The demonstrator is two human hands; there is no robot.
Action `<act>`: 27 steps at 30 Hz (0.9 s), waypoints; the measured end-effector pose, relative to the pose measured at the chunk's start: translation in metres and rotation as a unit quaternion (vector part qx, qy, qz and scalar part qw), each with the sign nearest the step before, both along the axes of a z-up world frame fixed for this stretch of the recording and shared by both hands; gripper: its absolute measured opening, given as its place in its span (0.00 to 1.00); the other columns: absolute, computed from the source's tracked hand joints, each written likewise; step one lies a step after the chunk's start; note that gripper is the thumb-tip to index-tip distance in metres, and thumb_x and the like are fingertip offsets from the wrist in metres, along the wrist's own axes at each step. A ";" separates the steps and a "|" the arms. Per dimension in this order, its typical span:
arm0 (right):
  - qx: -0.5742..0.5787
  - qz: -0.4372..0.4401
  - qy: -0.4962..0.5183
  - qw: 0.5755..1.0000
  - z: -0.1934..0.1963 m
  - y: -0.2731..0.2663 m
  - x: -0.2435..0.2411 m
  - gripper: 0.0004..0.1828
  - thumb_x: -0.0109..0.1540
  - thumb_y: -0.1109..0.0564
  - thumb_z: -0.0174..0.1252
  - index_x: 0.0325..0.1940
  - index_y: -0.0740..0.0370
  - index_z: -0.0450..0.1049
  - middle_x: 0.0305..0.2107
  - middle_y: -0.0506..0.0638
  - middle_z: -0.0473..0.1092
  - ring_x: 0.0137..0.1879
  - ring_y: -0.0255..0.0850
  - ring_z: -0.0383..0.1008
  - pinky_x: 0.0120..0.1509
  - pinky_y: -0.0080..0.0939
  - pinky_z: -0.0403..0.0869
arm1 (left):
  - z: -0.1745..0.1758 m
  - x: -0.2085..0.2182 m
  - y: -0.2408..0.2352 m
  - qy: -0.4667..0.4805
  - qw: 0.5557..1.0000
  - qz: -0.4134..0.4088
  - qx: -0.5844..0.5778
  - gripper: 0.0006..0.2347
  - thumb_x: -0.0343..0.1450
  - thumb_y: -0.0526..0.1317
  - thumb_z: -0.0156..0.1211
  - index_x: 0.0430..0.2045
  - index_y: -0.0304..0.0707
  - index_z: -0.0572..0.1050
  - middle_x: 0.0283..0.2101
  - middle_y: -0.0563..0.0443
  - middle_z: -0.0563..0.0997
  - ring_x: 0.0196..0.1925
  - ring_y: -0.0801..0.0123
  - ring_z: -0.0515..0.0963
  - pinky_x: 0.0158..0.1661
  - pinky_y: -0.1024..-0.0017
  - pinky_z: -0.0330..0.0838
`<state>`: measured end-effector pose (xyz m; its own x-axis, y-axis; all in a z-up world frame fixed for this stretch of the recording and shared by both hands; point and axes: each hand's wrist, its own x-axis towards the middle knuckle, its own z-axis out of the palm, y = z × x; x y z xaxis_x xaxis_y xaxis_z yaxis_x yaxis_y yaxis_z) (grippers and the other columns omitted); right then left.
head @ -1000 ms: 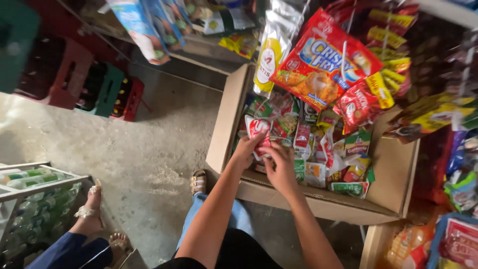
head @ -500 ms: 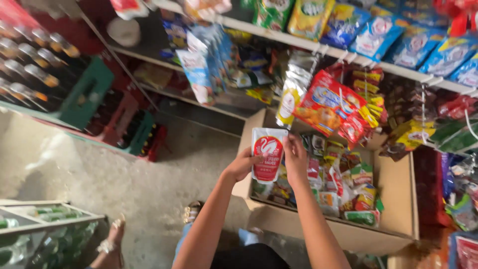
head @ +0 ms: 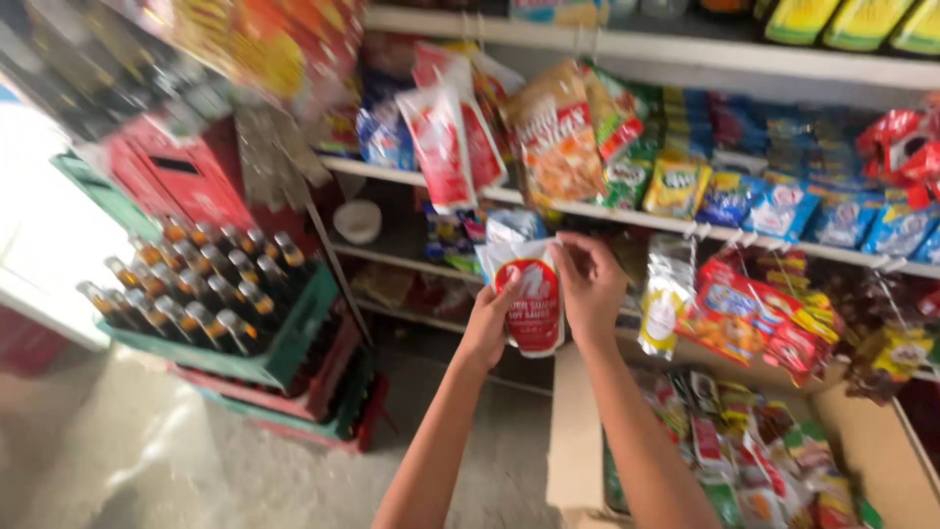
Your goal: The person takes various packaged food items, including sauces and snacks, from a cardboard box and hangs them on hooks on a store shelf. The person repeatedly reaches into the box, selects items, and places them on the display rack.
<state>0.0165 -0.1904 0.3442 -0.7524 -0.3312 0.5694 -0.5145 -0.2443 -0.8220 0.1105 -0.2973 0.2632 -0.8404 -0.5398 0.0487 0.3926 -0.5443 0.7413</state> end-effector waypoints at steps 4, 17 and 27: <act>-0.057 0.031 0.073 0.995 0.080 -0.057 0.025 0.10 0.65 0.61 0.67 0.48 0.66 0.77 0.36 0.46 0.77 0.40 0.27 0.75 0.46 0.30 0.75 | 0.081 0.016 -0.040 0.051 0.998 0.032 0.010 0.16 0.75 0.45 0.60 0.52 0.33 0.75 0.47 0.48 0.83 0.45 0.68 0.83 0.48 0.66 0.79; -0.030 0.006 0.160 0.987 0.171 -0.189 0.006 0.11 0.63 0.57 0.68 0.45 0.66 0.82 0.33 0.49 0.81 0.37 0.31 0.79 0.44 0.32 0.77 | 0.178 0.017 -0.149 0.156 0.985 0.061 0.033 0.18 0.78 0.48 0.51 0.56 0.33 0.71 0.50 0.45 0.81 0.49 0.63 0.83 0.50 0.61 0.79; 0.050 -0.033 0.167 0.984 0.125 -0.199 -0.020 0.10 0.62 0.58 0.68 0.43 0.65 0.81 0.29 0.49 0.78 0.32 0.32 0.76 0.38 0.34 0.74 | 0.122 -0.004 -0.172 0.146 0.987 0.024 0.065 0.17 0.78 0.46 0.51 0.54 0.32 0.72 0.49 0.45 0.81 0.47 0.62 0.83 0.48 0.61 0.80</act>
<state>-0.0036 -0.3898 0.4697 -0.5503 -0.3541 0.7561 -0.7723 -0.1282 -0.6222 0.1070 -0.4691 0.3850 -0.7745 -0.5956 0.2130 0.6066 -0.6038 0.5172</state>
